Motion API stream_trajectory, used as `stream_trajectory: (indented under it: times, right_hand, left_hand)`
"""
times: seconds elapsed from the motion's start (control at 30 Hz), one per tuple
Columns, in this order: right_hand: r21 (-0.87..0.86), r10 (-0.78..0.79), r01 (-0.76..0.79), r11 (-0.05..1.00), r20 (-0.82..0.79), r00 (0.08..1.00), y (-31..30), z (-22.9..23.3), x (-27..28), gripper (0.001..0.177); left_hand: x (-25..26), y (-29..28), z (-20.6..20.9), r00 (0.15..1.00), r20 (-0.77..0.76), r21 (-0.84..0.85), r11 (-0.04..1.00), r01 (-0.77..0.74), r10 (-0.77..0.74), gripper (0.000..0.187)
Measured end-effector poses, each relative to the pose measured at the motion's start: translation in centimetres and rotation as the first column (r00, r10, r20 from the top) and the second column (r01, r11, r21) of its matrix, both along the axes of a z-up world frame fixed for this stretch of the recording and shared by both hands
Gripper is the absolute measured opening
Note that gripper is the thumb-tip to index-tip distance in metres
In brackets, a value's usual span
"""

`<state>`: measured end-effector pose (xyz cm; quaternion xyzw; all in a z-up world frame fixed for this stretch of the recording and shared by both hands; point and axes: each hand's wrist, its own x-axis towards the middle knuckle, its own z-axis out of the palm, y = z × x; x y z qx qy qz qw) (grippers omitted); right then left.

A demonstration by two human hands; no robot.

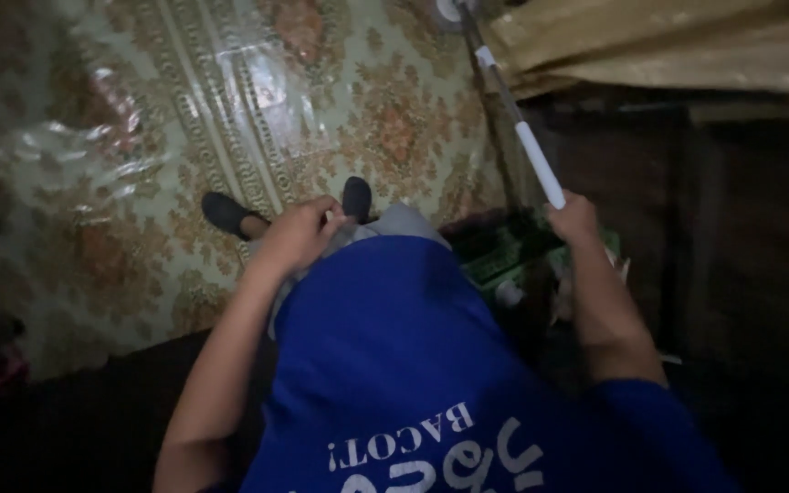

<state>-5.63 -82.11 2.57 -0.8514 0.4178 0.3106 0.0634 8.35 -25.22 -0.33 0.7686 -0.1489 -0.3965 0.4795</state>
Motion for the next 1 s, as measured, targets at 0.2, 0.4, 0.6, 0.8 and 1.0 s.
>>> stream_trajectory:
  times: [0.2,0.4,0.6,0.8,1.0]
  right_hand:
    - [0.049,0.085,-0.085,0.995,0.008,0.996,6.1,1.7,3.8,0.049]
    - [0.083,0.521,-0.522,0.849,0.035,0.853,13.6,-3.4,8.5,0.054]
    - [0.169,0.807,-0.792,0.586,-0.203,0.554,32.1,-9.8,17.5,0.044]
    - [0.334,0.856,-0.788,0.517,-0.182,0.485,56.8,-10.6,25.6,0.043]
    - [0.381,0.882,-0.806,0.452,-0.056,0.468,70.6,-15.0,26.4,0.046]
  left_hand:
    - [-3.1,3.9,-2.1,0.984,-0.017,0.027,0.984,-0.174,0.175,0.023]
    - [-3.7,8.9,-2.5,0.961,-0.065,0.054,0.963,-0.264,0.268,0.027]
    - [-5.1,15.9,-3.7,0.906,-0.037,0.010,0.907,-0.421,0.421,0.023]
    - [-5.6,24.3,-1.6,0.858,-0.172,0.219,0.868,-0.445,0.483,0.023]
    - [-10.3,30.6,-5.6,0.365,-0.634,0.234,0.620,-0.749,0.681,0.044]
